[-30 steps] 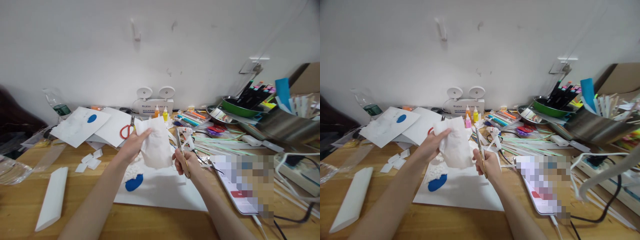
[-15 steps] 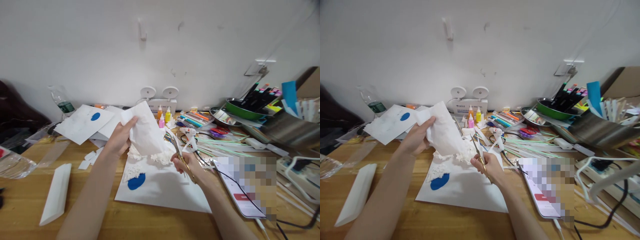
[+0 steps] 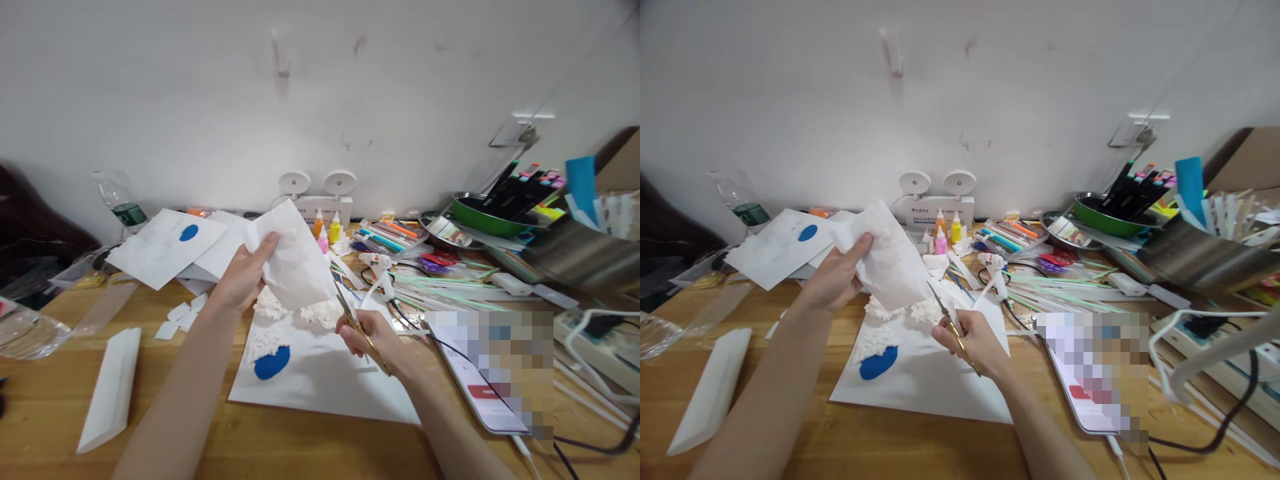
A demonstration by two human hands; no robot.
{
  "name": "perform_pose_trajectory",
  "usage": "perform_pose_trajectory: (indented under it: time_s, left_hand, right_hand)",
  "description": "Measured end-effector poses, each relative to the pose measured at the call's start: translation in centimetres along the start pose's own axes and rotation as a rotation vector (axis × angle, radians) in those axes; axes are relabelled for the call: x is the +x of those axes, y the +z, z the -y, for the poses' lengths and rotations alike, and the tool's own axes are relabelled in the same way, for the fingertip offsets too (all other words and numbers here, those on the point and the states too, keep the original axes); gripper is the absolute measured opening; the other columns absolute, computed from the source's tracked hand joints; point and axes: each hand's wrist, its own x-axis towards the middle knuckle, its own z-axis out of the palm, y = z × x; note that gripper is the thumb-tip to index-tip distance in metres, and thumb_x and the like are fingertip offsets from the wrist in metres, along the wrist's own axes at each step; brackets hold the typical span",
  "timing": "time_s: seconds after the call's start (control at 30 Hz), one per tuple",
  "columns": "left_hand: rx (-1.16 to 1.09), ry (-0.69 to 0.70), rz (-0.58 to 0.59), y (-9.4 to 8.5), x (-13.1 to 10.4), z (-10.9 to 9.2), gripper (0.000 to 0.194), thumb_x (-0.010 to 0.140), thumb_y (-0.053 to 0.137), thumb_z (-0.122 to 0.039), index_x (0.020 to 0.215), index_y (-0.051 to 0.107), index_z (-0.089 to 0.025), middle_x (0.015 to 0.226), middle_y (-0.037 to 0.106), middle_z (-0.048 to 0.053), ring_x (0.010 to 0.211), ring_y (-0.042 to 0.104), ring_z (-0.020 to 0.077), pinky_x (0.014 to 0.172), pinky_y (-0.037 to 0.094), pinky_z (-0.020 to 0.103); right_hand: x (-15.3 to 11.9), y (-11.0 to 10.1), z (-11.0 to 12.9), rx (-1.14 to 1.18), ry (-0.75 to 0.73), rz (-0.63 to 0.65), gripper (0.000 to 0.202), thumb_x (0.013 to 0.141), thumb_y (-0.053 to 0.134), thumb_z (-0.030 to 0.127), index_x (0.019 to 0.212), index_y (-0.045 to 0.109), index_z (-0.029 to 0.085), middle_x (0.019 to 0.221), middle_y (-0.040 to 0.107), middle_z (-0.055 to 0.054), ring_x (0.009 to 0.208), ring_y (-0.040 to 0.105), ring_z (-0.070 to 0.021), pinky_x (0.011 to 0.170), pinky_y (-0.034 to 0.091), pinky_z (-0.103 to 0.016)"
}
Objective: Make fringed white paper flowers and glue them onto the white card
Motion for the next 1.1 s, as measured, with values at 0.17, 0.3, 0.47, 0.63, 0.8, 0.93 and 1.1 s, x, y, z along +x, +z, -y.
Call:
perform_pose_trajectory:
  time_s: [0.17, 0.3, 0.47, 0.63, 0.8, 0.93, 1.1]
  left_hand:
    - [0.014, -0.003, 0.046, 0.11, -0.1, 0.28, 0.032, 0.076, 0.058, -0.034, 0.104, 0.06, -0.02, 0.097, 0.068, 0.007, 0.088, 0.064, 0.019, 0.072, 0.053, 0.026]
    - [0.016, -0.027, 0.037, 0.33, -0.06, 0.25, 0.031, 0.077, 0.057, -0.033, 0.104, 0.06, -0.019, 0.095, 0.069, 0.008, 0.086, 0.064, 0.019, 0.072, 0.054, 0.026]
    - [0.018, -0.012, 0.033, 0.42, -0.02, 0.29, 0.033, 0.076, 0.057, -0.034, 0.105, 0.059, -0.019, 0.096, 0.069, 0.008, 0.088, 0.064, 0.0192, 0.072, 0.053, 0.026]
    - [0.025, -0.001, 0.051, 0.32, -0.04, 0.35, 0.033, 0.076, 0.057, -0.034, 0.106, 0.059, -0.02, 0.099, 0.068, 0.008, 0.088, 0.064, 0.0191, 0.072, 0.053, 0.026]
    - [0.032, 0.001, 0.061, 0.17, 0.04, 0.41, 0.032, 0.076, 0.057, -0.036, 0.103, 0.06, -0.02, 0.099, 0.068, 0.008, 0.088, 0.064, 0.019, 0.072, 0.053, 0.025]
    - [0.037, 0.008, 0.055, 0.1, 0.1, 0.43, 0.032, 0.075, 0.058, -0.036, 0.103, 0.06, -0.02, 0.099, 0.068, 0.008, 0.088, 0.064, 0.0191, 0.072, 0.053, 0.025]
    - [0.041, 0.008, 0.035, 0.17, 0.05, 0.33, 0.034, 0.076, 0.057, -0.034, 0.106, 0.058, -0.02, 0.097, 0.068, 0.008, 0.088, 0.064, 0.0191, 0.073, 0.053, 0.026]
  right_hand:
    - [-0.05, 0.01, 0.12, 0.008, -0.003, -0.009, 0.043, 0.072, 0.053, 0.057, 0.069, 0.054, 0.014, 0.049, 0.047, 0.002, 0.044, 0.045, -0.0089, 0.042, 0.037, -0.02]
    - [-0.04, 0.04, 0.16, 0.001, -0.012, -0.003, 0.043, 0.072, 0.052, 0.057, 0.068, 0.053, 0.014, 0.049, 0.047, 0.002, 0.044, 0.044, -0.0086, 0.041, 0.035, -0.02]
    - [0.05, 0.09, -0.05, -0.003, 0.002, -0.017, 0.044, 0.072, 0.051, 0.058, 0.069, 0.053, 0.014, 0.048, 0.046, 0.002, 0.043, 0.043, -0.0085, 0.041, 0.035, -0.02]
    - [0.03, 0.08, -0.17, -0.017, 0.016, -0.023, 0.045, 0.073, 0.049, 0.059, 0.066, 0.051, 0.015, 0.047, 0.046, 0.003, 0.042, 0.042, -0.0081, 0.04, 0.033, -0.02]
    - [0.04, 0.09, -0.28, -0.012, 0.021, -0.026, 0.045, 0.073, 0.048, 0.059, 0.066, 0.051, 0.015, 0.045, 0.045, 0.004, 0.039, 0.041, -0.0079, 0.039, 0.031, -0.02]
    - [-0.03, 0.09, -0.28, -0.035, 0.017, -0.055, 0.046, 0.074, 0.047, 0.058, 0.067, 0.054, 0.014, 0.043, 0.044, 0.004, 0.038, 0.04, -0.0075, 0.038, 0.028, -0.019]
    - [-0.1, 0.21, -0.14, -0.047, 0.033, -0.074, 0.047, 0.075, 0.046, 0.058, 0.065, 0.055, 0.013, 0.04, 0.043, 0.004, 0.034, 0.036, -0.0063, 0.036, 0.025, -0.019]
